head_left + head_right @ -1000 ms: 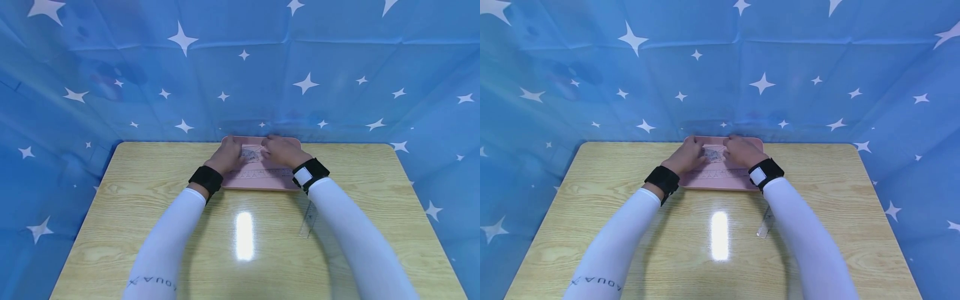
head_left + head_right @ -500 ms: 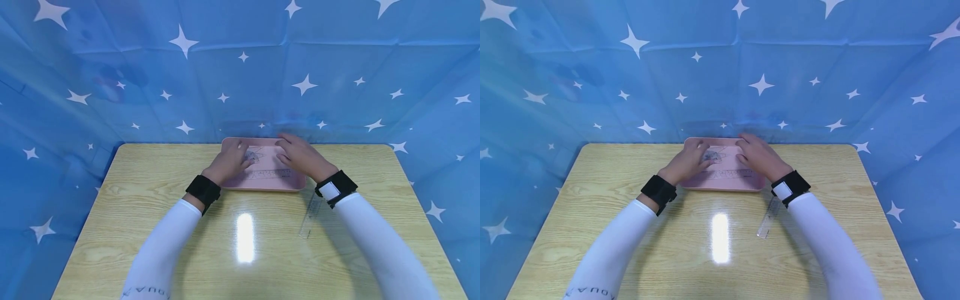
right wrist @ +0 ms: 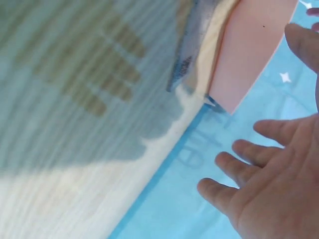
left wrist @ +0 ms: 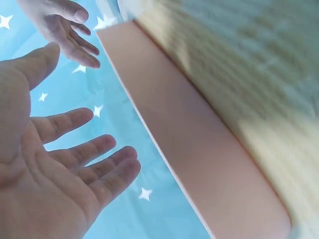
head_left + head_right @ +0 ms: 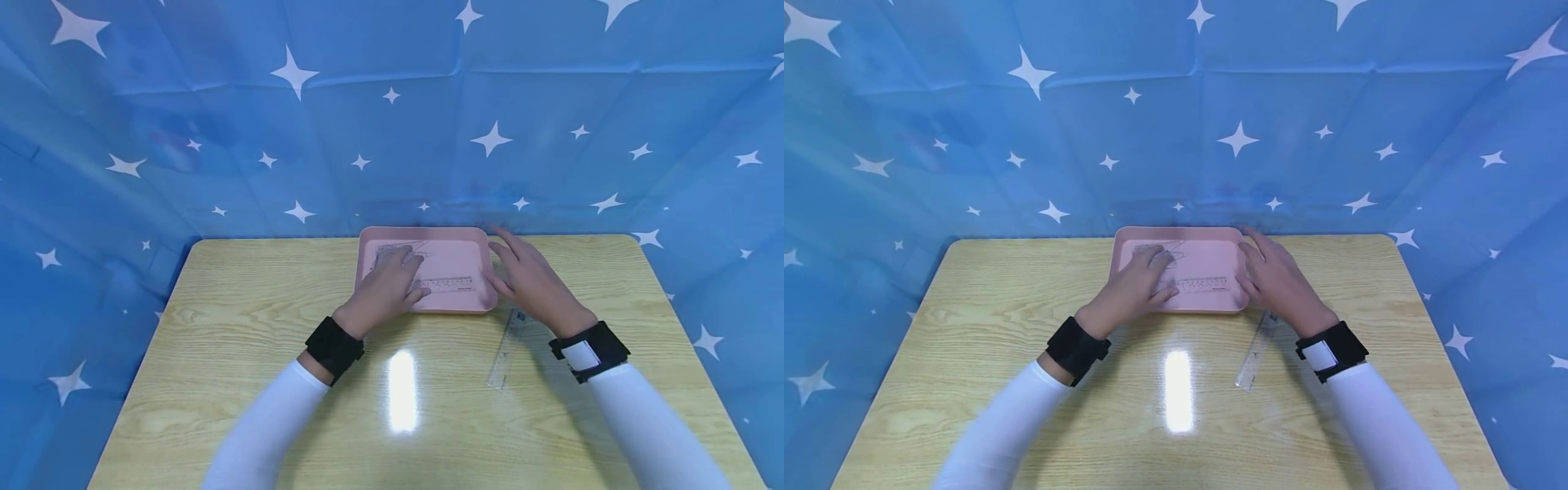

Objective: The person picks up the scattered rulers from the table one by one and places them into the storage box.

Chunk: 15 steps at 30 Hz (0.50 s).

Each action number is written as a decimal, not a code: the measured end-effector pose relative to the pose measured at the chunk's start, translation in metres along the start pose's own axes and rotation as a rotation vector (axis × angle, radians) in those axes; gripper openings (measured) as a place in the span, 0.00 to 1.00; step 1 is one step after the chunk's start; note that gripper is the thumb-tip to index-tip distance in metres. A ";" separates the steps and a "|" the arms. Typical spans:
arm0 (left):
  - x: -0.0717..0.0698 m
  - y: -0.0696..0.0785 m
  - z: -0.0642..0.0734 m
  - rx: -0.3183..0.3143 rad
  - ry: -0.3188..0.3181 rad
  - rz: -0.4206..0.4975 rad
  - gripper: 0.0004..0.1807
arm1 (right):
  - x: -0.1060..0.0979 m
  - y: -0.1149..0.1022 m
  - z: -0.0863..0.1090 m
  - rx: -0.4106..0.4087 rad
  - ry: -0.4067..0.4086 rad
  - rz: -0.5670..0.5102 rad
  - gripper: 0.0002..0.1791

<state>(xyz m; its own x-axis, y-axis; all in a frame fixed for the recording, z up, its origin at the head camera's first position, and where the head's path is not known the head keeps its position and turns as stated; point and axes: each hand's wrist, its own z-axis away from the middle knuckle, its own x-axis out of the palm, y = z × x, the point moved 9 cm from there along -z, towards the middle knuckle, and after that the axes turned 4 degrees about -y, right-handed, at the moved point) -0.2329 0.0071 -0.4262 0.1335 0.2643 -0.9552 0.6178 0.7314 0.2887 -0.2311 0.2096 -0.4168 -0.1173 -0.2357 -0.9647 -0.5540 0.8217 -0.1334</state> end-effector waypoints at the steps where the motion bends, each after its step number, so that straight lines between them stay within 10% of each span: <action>1: 0.001 0.004 0.002 0.005 0.003 -0.004 0.32 | 0.002 0.002 0.005 0.016 -0.014 -0.003 0.35; 15: 0.033 0.051 0.018 0.080 -0.062 -0.059 0.39 | 0.040 0.023 0.054 0.253 -0.284 -0.128 0.56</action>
<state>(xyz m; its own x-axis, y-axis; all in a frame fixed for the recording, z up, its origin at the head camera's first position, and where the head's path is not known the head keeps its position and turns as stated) -0.1829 0.0420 -0.4438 0.1413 0.1810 -0.9733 0.6858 0.6912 0.2280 -0.2035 0.2468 -0.4710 0.1913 -0.2208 -0.9564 -0.3251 0.9051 -0.2740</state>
